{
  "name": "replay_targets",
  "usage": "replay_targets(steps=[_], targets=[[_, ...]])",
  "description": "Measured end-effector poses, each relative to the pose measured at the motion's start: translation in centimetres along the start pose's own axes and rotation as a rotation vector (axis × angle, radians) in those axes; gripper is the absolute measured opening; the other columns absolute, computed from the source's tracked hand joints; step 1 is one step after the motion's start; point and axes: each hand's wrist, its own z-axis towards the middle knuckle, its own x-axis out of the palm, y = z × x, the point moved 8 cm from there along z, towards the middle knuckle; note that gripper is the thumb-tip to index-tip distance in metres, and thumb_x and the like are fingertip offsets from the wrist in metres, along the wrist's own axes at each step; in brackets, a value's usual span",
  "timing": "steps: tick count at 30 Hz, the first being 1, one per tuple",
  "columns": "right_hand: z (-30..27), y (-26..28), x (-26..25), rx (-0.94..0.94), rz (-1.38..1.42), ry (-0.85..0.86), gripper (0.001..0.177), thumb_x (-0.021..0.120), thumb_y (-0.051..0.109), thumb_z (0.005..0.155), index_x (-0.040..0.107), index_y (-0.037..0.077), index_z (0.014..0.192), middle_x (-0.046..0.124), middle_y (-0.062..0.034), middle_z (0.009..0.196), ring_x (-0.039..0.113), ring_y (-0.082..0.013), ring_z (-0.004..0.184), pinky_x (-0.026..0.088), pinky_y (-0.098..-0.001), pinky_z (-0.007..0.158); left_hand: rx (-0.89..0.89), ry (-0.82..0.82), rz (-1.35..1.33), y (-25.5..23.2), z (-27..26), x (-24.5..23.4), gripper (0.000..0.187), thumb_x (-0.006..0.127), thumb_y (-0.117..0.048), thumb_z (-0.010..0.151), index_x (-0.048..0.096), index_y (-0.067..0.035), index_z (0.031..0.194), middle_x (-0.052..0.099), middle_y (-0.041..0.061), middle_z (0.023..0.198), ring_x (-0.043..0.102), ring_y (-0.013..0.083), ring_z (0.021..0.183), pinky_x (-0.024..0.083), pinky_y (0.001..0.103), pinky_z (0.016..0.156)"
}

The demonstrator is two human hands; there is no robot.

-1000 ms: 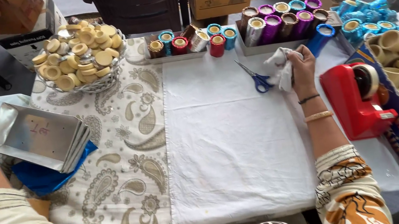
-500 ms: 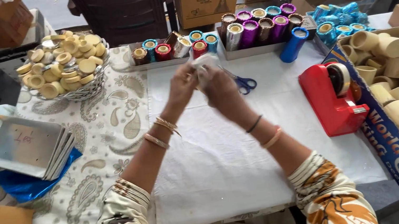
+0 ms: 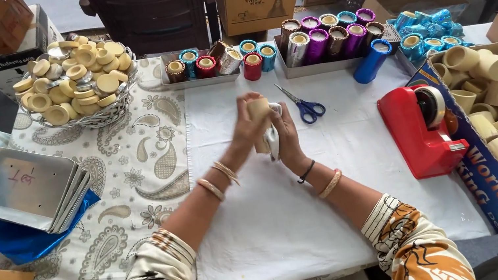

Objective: The person wraps a cylindrical object with a sheet of shiny purple foil. They use a tape dispenser to secure the foil around the cylinder and then fold the edges to create a neat finish.

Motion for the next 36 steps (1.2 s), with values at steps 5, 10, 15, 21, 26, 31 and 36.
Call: replay_targets(steps=[5, 10, 15, 21, 26, 31, 36], targets=[[1.2, 3.8, -2.3, -0.174, -0.344, -0.150, 0.038, 0.050, 0.039, 0.116, 0.057, 0.004, 0.104, 0.057, -0.0041, 0.094, 0.052, -0.0095, 0.084, 0.048, -0.0278, 0.072, -0.090, -0.038, 0.125, -0.2, -1.6, 2.5, 0.075, 0.085, -0.030, 0.083, 0.033, -0.015, 0.135, 0.061, 0.000, 0.119, 0.064, 0.0169, 0.114, 0.061, 0.034, 0.090], [0.7, 11.0, 0.0, -0.404, -0.663, -0.140, 0.035, 0.051, 0.032, 0.113, 0.058, 0.001, 0.098, 0.055, -0.0063, 0.093, 0.055, -0.0162, 0.079, 0.048, -0.0305, 0.072, 0.163, 0.073, 0.763, -5.0, -1.5, 3.0, 0.067, 0.086, -0.015, 0.078, 0.045, -0.016, 0.130, 0.073, 0.013, 0.108, 0.074, 0.0327, 0.102, 0.062, 0.040, 0.081], [-0.1, 12.1, 2.1, -0.475, -0.820, -0.087, 0.020, 0.061, 0.018, 0.105, 0.057, -0.001, 0.101, 0.057, -0.0112, 0.097, 0.061, -0.0226, 0.081, 0.050, -0.0336, 0.072, 0.310, 0.029, 1.012, -7.9, -1.9, 2.8, 0.066, 0.083, -0.009, 0.074, 0.047, -0.019, 0.128, 0.071, 0.013, 0.102, 0.072, 0.0365, 0.094, 0.059, 0.047, 0.077], [-0.5, 11.6, 3.0, -0.455, -0.934, -0.035, 0.013, 0.068, 0.004, 0.094, 0.064, 0.000, 0.106, 0.064, -0.0122, 0.106, 0.066, -0.0269, 0.098, 0.054, -0.0381, 0.084, 0.375, -0.029, 1.243, -8.2, -1.8, 2.4, 0.068, 0.081, -0.005, 0.070, 0.047, -0.016, 0.128, 0.068, 0.013, 0.093, 0.070, 0.0358, 0.084, 0.056, 0.049, 0.075], [0.0, 9.7, 4.0, -0.358, -0.820, 0.258, 0.024, 0.066, -0.004, 0.092, 0.068, 0.003, 0.115, 0.068, -0.0095, 0.120, 0.061, -0.0292, 0.116, 0.050, -0.0397, 0.098, 0.298, 0.019, 1.285, -7.6, -0.7, 0.6, 0.061, 0.084, -0.011, 0.078, 0.046, -0.013, 0.126, 0.069, 0.012, 0.096, 0.071, 0.0344, 0.087, 0.058, 0.047, 0.075], [-1.7, 11.3, 6.6, -0.621, -1.020, 0.429, 0.037, 0.069, -0.005, 0.082, 0.071, 0.008, 0.117, 0.071, -0.0054, 0.118, 0.056, -0.0302, 0.113, 0.050, -0.0419, 0.098, -0.017, 0.372, 0.804, -7.3, -0.2, -0.4, 0.058, 0.087, -0.011, 0.068, 0.053, -0.012, 0.115, 0.075, 0.013, 0.099, 0.076, 0.0319, 0.093, 0.061, 0.043, 0.080], [-2.2, 11.4, 6.7, -0.732, -1.245, 0.332, 0.034, 0.067, -0.007, 0.086, 0.068, 0.006, 0.118, 0.071, -0.0058, 0.116, 0.056, -0.0294, 0.114, 0.048, -0.0440, 0.100, 0.161, 0.160, 1.242, -7.6, -0.2, 0.2, 0.052, 0.085, -0.014, 0.075, 0.053, -0.010, 0.116, 0.072, 0.011, 0.094, 0.072, 0.0325, 0.089, 0.057, 0.044, 0.077]])
